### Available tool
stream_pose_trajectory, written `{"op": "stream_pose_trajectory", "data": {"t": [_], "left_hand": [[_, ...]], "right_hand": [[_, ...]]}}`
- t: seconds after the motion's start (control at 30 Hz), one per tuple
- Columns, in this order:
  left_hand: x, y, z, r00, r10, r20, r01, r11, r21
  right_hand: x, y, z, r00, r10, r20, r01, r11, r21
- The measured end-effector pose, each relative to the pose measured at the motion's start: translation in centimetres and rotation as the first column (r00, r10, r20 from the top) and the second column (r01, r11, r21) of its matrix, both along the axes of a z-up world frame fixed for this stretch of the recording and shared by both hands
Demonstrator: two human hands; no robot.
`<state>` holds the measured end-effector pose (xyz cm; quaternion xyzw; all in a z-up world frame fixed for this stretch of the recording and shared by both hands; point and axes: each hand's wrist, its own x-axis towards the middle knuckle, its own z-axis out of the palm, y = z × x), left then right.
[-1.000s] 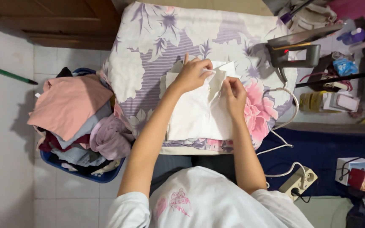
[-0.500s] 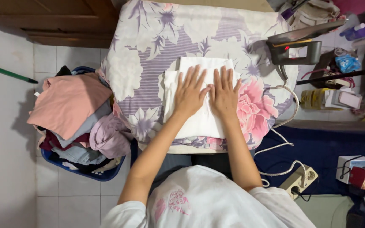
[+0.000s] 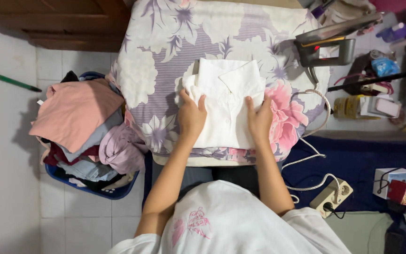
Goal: Ironing and folding clothes on an ironing board.
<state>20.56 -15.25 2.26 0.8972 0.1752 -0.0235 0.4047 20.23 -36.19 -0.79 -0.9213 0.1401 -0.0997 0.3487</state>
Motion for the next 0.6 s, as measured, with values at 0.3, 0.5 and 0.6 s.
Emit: {"op": "stream_pose_trajectory", "data": {"t": [0.3,0.5,0.6], "left_hand": [[-0.9,0.9,0.4,0.972,-0.122,0.201,0.167,0.960,-0.225],[-4.1,-6.7,7.5,0.840,-0.363,0.403,0.474,0.852,-0.223],[-6.8,-13.0,9.5,0.677,-0.526,0.515,0.695,0.687,-0.210]], "right_hand": [[-1.8,-1.8,2.3,1.000,-0.023,-0.002,0.019,0.774,0.633],[-9.8,-7.0,9.0,0.947,-0.212,0.242,0.072,0.873,0.482],[-16.3,-10.4,12.6,0.871,-0.409,0.273,0.307,0.886,0.347]]}}
